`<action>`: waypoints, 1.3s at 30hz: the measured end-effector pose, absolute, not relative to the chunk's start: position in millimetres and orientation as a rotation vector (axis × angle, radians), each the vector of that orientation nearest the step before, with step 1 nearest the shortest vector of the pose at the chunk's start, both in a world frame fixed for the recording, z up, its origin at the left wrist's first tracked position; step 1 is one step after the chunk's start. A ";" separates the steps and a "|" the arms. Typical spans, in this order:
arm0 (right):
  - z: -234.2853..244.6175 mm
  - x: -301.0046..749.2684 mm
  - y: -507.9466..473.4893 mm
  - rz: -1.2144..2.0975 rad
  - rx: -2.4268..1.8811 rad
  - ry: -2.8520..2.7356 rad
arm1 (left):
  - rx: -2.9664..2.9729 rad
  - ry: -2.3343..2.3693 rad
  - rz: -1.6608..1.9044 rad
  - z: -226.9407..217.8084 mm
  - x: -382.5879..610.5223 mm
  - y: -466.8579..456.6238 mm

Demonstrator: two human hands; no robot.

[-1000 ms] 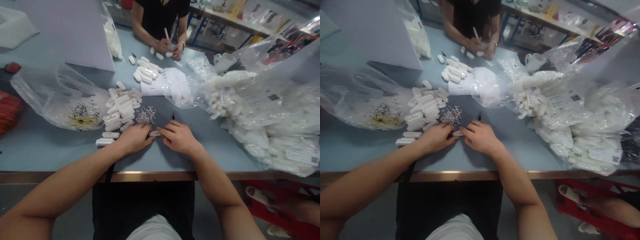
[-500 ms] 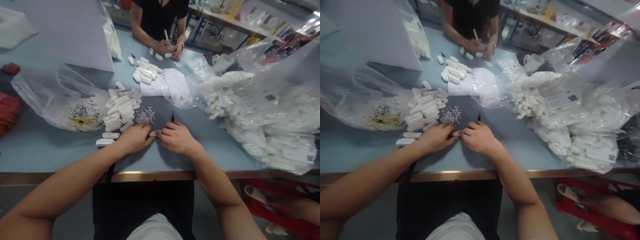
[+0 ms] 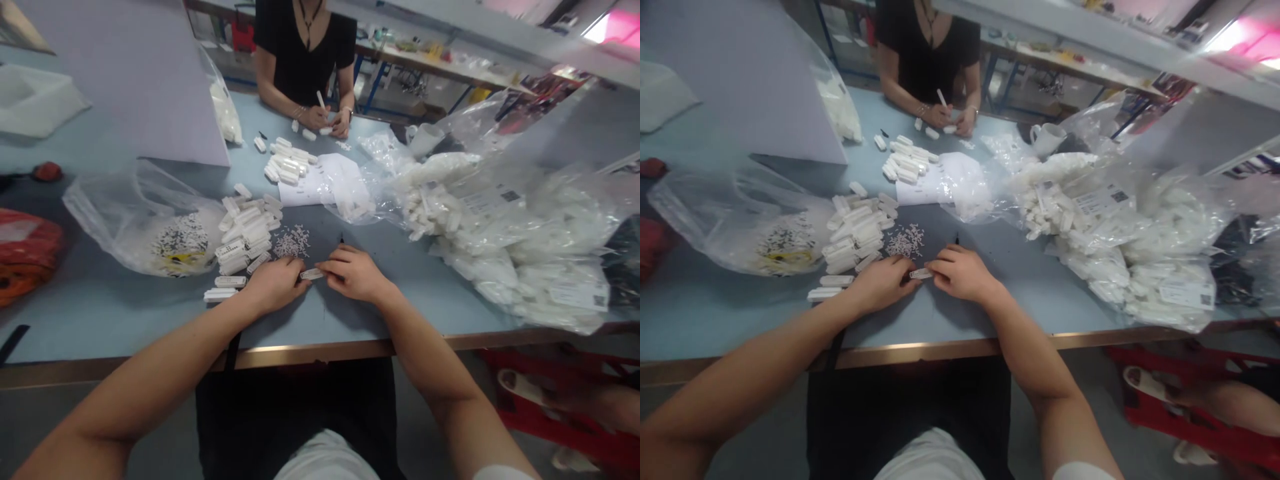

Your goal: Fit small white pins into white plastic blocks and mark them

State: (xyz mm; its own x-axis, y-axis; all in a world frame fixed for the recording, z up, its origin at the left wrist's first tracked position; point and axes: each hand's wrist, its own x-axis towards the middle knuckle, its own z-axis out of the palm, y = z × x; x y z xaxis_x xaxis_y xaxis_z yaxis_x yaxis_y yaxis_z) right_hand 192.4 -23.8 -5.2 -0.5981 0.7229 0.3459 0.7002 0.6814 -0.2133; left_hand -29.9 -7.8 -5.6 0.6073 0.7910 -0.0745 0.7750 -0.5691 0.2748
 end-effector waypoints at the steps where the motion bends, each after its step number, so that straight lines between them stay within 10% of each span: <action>1: -5.6 191.4 -19.9 0.112 -1.165 -2.420 | 2.557 1.276 0.072 -5.0 -30.0 -7.9; 39: 13.8 186.6 33.3 -0.035 -1.617 -2.772 | 2.529 1.277 0.044 -5.8 -29.5 -4.8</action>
State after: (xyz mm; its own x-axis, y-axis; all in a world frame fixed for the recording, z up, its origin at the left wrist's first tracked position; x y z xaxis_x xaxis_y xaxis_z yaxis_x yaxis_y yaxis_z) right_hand 186.6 33.3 13.8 -0.4903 0.8702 -0.0476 0.8688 0.4924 0.0528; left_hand -29.5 -4.8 -5.8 0.6031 0.7901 -0.1095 0.7806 -0.5564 0.2846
